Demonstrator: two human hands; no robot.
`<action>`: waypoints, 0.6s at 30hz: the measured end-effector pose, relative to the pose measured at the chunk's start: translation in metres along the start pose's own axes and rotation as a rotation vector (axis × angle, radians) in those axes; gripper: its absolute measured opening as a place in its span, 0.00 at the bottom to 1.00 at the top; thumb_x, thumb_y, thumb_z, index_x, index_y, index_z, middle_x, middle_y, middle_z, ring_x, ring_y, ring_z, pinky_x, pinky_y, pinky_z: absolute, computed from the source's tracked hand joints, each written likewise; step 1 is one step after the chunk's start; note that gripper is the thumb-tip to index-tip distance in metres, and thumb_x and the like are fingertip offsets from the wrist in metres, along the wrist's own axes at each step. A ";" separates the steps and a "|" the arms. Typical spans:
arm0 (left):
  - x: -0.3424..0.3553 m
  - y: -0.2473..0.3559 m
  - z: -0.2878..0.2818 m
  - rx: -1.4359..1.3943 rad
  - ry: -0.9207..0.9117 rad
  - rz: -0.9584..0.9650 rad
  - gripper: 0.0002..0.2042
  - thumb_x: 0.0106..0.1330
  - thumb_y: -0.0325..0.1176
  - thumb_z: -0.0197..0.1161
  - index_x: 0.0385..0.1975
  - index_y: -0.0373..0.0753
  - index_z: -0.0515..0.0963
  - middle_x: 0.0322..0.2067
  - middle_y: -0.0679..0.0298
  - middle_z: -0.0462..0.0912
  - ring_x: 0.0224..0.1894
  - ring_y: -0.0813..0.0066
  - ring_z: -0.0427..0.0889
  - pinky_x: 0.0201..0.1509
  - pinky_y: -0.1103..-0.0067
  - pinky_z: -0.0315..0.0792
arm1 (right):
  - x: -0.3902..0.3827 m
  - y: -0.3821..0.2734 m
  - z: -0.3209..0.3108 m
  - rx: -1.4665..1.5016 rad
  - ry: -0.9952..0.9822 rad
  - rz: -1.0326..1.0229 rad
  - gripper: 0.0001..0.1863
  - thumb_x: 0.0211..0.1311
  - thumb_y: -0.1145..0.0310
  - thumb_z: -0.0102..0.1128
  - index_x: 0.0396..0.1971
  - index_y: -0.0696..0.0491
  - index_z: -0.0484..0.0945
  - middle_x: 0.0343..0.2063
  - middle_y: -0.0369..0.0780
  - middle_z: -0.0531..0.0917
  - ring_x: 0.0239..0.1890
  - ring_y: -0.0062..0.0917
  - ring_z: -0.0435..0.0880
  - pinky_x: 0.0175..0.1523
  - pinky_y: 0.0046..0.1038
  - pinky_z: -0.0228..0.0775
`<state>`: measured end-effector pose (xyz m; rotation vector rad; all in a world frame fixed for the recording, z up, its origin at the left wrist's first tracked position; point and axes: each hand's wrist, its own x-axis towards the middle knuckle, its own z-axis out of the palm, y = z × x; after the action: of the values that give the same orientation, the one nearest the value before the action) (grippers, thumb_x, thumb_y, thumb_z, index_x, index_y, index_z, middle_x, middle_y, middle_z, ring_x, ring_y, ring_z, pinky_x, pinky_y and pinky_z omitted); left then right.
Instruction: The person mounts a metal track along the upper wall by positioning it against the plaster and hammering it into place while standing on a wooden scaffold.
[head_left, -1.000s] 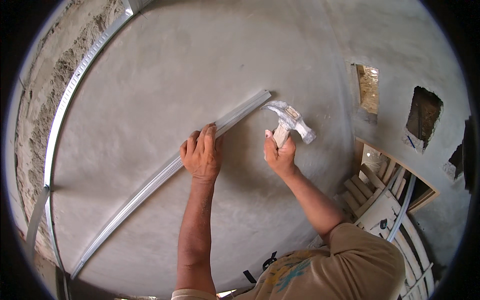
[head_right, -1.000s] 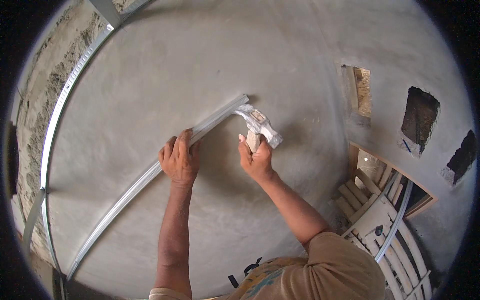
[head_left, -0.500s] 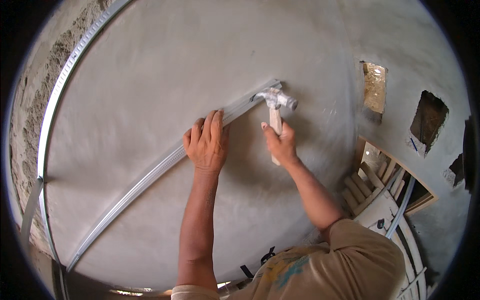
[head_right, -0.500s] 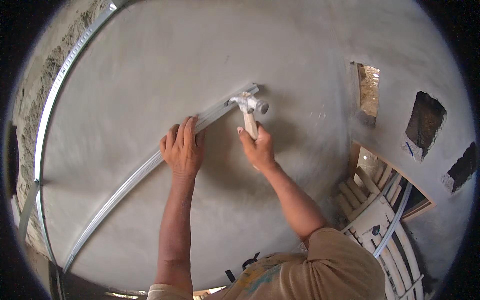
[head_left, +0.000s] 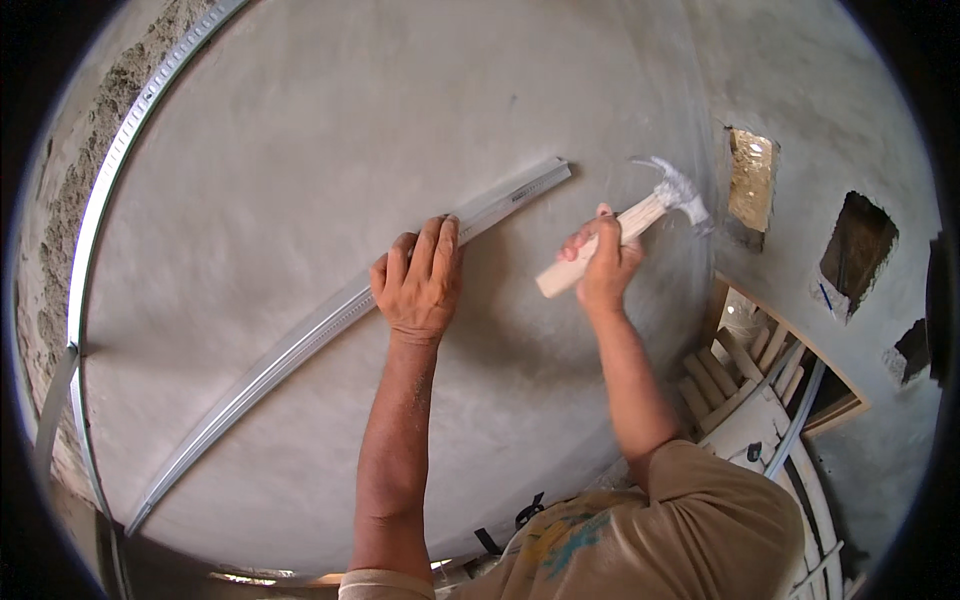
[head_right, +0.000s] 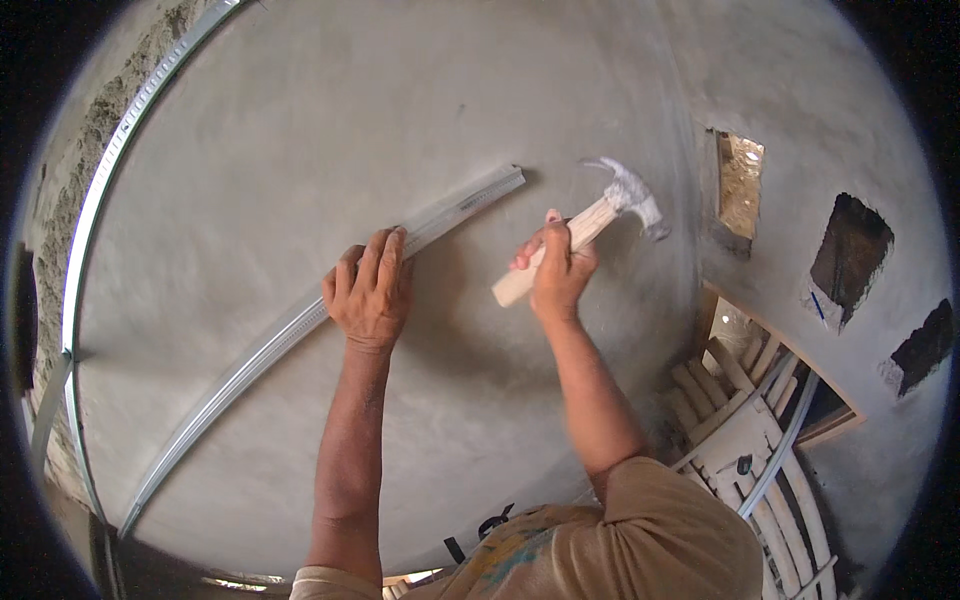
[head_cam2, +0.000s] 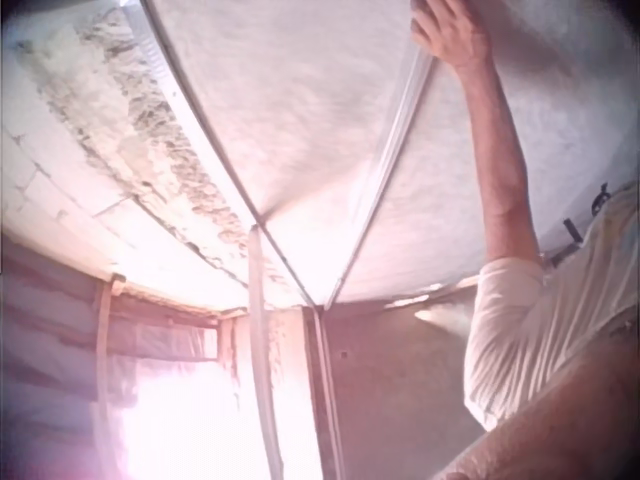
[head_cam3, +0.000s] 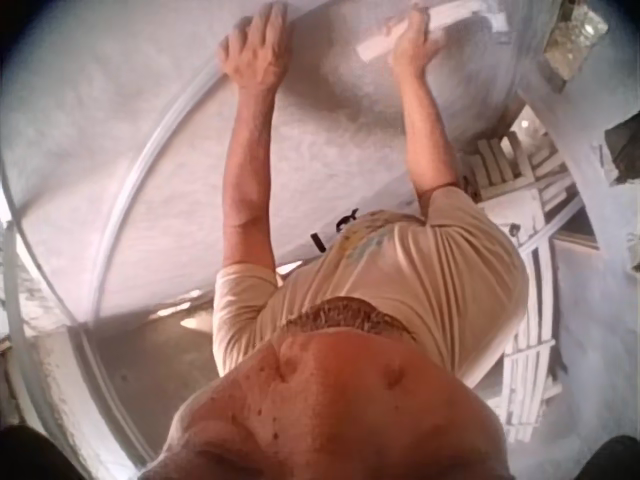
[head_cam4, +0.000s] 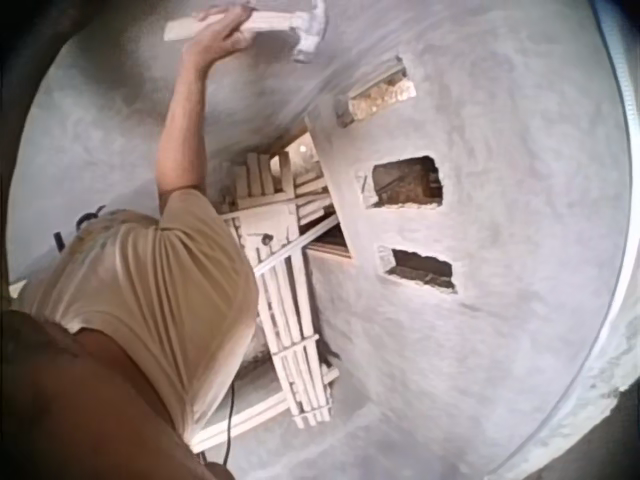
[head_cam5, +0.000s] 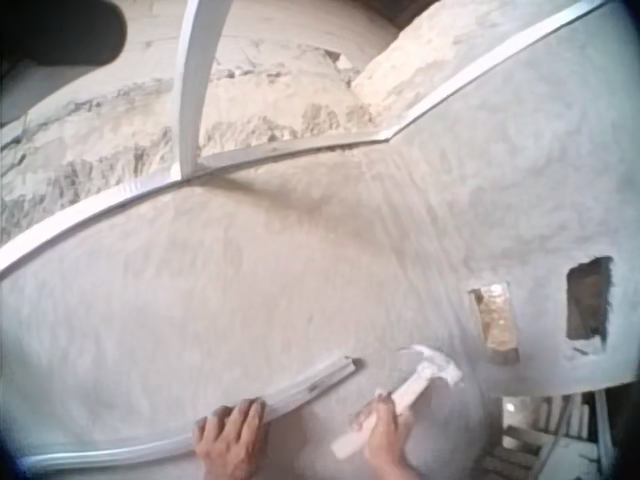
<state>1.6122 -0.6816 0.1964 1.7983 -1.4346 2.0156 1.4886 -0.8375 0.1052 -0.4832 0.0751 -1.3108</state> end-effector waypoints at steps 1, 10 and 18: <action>0.002 -0.001 0.001 0.013 0.014 0.010 0.18 0.59 0.37 0.72 0.51 0.57 0.82 0.46 0.83 0.85 0.44 0.78 0.82 0.49 0.75 0.68 | 0.004 -0.013 0.000 -0.052 -0.029 -0.060 0.11 0.70 0.68 0.58 0.29 0.57 0.70 0.15 0.38 0.72 0.12 0.23 0.71 0.19 0.33 0.68; -0.004 0.002 0.009 0.021 0.072 0.063 0.14 0.62 0.37 0.71 0.48 0.56 0.81 0.50 0.83 0.86 0.50 0.80 0.83 0.51 0.75 0.66 | -0.033 -0.028 0.004 -0.781 -0.520 -0.063 0.16 0.74 0.64 0.59 0.37 0.61 0.66 0.16 0.43 0.75 0.19 0.28 0.78 0.25 0.34 0.68; -0.004 0.002 0.005 0.027 0.106 0.063 0.11 0.66 0.36 0.68 0.47 0.56 0.80 0.50 0.83 0.87 0.49 0.82 0.84 0.50 0.75 0.64 | -0.041 -0.031 0.029 -0.807 -0.476 -0.421 0.15 0.74 0.67 0.59 0.35 0.61 0.64 0.17 0.49 0.75 0.18 0.40 0.79 0.25 0.39 0.69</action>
<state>1.6155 -0.6839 0.1916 1.6479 -1.4581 2.1358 1.4590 -0.7956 0.1337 -1.5542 0.1080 -1.5107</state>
